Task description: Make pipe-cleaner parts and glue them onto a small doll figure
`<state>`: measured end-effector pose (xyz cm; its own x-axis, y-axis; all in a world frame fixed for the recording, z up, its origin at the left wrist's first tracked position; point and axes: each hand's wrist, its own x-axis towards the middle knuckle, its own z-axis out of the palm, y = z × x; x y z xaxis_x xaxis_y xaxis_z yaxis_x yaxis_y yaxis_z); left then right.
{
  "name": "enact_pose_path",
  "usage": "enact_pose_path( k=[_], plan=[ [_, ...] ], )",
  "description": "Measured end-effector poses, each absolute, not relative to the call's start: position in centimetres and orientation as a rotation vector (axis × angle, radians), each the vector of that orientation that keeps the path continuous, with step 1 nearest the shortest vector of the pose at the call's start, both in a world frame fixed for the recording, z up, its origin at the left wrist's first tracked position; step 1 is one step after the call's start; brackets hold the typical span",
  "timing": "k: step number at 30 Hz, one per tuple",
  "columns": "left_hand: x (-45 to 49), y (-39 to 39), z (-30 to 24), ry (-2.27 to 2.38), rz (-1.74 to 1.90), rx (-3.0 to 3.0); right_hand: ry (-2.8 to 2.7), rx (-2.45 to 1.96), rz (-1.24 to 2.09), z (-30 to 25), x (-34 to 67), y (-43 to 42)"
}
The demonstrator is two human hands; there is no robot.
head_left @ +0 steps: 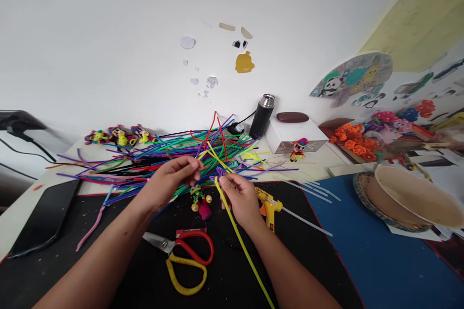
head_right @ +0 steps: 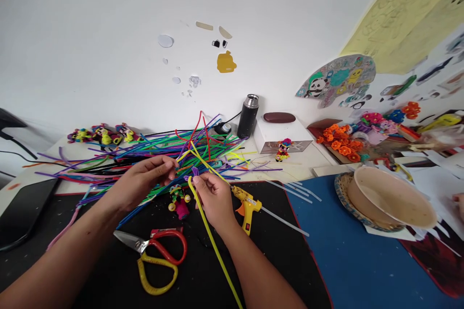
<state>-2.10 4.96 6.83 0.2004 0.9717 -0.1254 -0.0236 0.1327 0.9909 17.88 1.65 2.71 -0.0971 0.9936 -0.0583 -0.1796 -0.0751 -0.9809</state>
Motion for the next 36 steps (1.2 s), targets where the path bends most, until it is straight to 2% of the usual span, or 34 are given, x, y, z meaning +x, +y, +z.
enact_pose_path(
  k=[8,11,17,22,27,36],
  plan=[
    [-9.1,6.3,11.7,1.115,1.536,0.901,-1.007,-1.055,1.392,3.1,18.4,1.9],
    [-9.0,6.3,11.8,1.113,1.493,0.88,-1.01,-1.053,1.402,3.1,18.3,1.8],
    [-4.5,5.7,8.6,1.181,1.327,1.097,-1.053,-1.057,1.409,2.9,18.1,1.6],
    [-2.3,4.6,8.0,1.183,0.973,1.321,-1.091,-1.056,1.396,3.0,18.1,1.5],
    [-1.2,4.1,7.4,1.043,0.76,1.233,-1.171,-1.049,1.369,2.8,17.9,1.2],
    [-0.7,3.6,7.4,0.93,0.733,0.983,-1.23,-1.047,1.357,2.5,17.8,0.9]
  ],
)
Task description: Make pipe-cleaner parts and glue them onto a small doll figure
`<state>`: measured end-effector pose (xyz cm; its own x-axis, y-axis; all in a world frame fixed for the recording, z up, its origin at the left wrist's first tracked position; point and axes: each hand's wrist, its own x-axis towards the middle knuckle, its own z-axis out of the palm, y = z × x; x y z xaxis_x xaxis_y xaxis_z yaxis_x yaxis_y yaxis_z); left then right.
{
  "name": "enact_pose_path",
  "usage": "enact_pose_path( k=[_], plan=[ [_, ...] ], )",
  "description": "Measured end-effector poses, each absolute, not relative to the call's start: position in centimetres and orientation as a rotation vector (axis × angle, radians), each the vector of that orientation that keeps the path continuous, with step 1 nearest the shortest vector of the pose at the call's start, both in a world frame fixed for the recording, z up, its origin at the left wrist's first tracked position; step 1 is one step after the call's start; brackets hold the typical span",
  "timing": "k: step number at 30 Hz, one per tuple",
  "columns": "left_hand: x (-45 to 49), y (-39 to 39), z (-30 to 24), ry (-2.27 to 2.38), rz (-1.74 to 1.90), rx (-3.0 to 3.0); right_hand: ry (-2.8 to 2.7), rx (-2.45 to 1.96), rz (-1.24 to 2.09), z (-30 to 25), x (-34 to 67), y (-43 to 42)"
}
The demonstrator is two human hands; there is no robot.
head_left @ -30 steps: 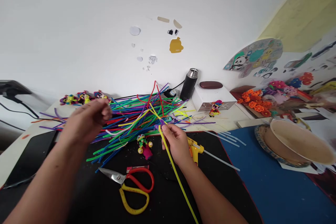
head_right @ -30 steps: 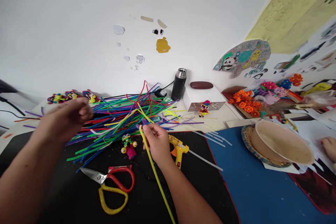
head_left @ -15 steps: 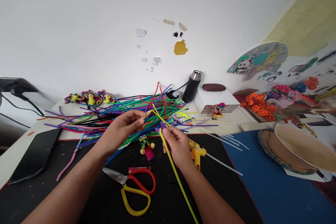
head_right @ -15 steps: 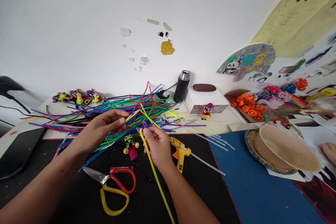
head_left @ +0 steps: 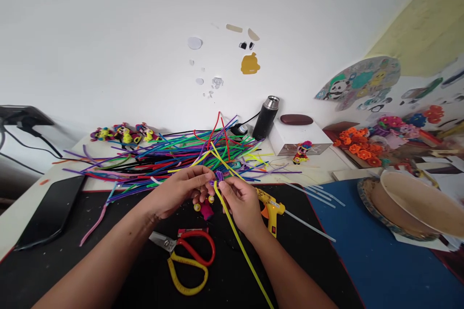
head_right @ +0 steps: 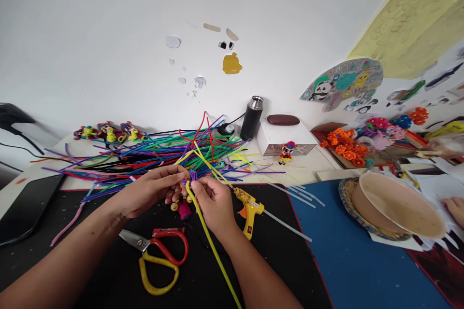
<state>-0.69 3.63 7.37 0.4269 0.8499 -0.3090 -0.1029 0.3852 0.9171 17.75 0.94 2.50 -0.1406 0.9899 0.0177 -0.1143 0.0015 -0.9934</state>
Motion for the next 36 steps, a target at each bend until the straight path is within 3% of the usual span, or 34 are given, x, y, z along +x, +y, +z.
enact_pose_path(
  k=[36],
  plan=[
    [-0.96,3.87,6.74,0.966,0.723,0.947,-1.371,-1.051,1.302,2.07,17.54,0.78]
  ],
)
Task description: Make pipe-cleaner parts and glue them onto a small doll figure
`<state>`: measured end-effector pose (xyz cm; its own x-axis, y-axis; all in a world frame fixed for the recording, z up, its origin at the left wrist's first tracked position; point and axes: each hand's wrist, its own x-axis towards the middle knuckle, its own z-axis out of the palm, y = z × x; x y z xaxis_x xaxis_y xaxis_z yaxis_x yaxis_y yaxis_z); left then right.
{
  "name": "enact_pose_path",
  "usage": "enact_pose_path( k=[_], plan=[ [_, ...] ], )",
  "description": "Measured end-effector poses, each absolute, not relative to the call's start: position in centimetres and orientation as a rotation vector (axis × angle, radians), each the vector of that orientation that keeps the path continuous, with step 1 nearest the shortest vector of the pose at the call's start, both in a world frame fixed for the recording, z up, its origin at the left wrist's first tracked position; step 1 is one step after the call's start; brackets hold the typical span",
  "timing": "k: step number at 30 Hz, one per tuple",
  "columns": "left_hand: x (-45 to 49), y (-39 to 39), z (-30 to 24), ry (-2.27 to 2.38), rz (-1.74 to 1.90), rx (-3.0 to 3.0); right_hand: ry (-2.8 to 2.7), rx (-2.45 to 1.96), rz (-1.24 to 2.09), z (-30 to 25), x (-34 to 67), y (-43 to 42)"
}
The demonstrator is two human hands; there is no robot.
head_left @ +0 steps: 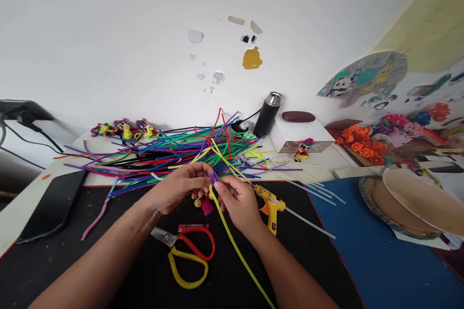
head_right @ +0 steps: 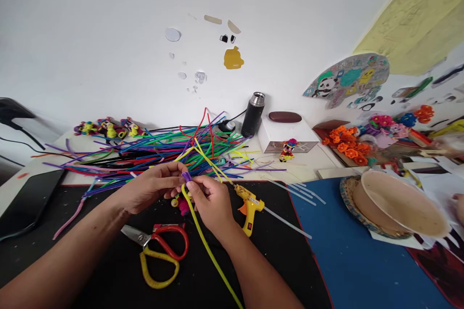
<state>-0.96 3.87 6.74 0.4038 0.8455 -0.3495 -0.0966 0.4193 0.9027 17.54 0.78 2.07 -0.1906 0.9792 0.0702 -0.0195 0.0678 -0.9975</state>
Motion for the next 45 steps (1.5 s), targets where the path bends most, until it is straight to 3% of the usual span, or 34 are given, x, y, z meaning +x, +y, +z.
enact_pose_path(
  k=[11,28,45],
  plan=[
    [-1.5,4.2,6.6,0.977,0.831,0.958,-1.366,-0.972,1.503,2.0,17.2,0.7],
    [-3.4,4.2,7.6,0.963,0.62,0.883,-1.462,-1.056,1.488,2.4,16.3,0.7],
    [-3.6,3.4,9.6,0.972,0.325,1.057,-1.961,-1.229,1.561,5.4,17.9,0.0]
  ],
)
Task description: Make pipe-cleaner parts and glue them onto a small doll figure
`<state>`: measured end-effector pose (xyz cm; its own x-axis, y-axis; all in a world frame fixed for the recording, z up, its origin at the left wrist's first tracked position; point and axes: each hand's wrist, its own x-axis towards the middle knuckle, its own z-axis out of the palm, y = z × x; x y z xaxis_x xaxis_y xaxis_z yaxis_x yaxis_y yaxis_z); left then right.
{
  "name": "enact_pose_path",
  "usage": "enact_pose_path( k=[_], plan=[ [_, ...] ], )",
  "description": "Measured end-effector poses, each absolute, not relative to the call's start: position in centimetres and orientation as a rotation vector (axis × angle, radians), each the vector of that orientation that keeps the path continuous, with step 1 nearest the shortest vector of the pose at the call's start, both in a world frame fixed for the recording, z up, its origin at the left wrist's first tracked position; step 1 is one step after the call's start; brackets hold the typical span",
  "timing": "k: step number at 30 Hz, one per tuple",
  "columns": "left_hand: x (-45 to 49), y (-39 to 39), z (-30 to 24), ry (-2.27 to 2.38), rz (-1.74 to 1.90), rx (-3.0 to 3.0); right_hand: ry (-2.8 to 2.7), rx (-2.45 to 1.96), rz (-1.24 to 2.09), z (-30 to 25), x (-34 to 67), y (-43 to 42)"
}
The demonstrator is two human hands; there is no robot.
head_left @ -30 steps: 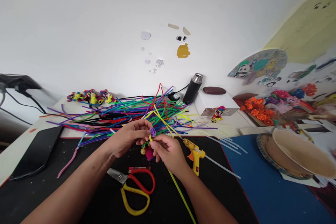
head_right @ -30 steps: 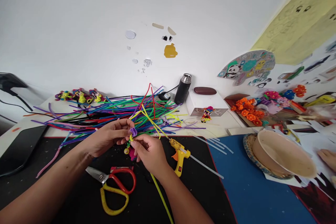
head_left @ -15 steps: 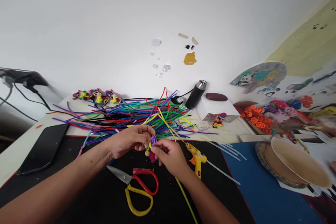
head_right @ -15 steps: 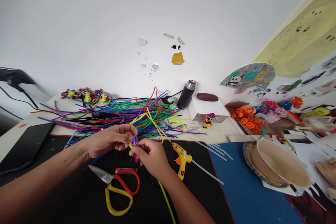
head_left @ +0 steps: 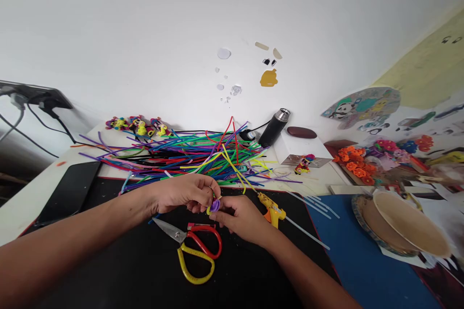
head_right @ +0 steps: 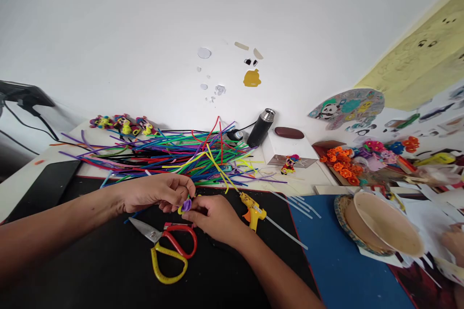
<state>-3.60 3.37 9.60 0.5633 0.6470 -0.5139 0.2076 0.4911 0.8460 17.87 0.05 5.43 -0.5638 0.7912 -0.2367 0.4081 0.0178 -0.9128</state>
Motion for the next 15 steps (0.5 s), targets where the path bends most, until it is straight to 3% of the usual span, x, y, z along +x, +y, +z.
enact_pose_path(
  k=[15],
  plan=[
    [-2.5,2.6,7.1,0.969,0.173,1.275,-2.648,-1.191,1.035,7.8,19.0,2.4]
  ],
)
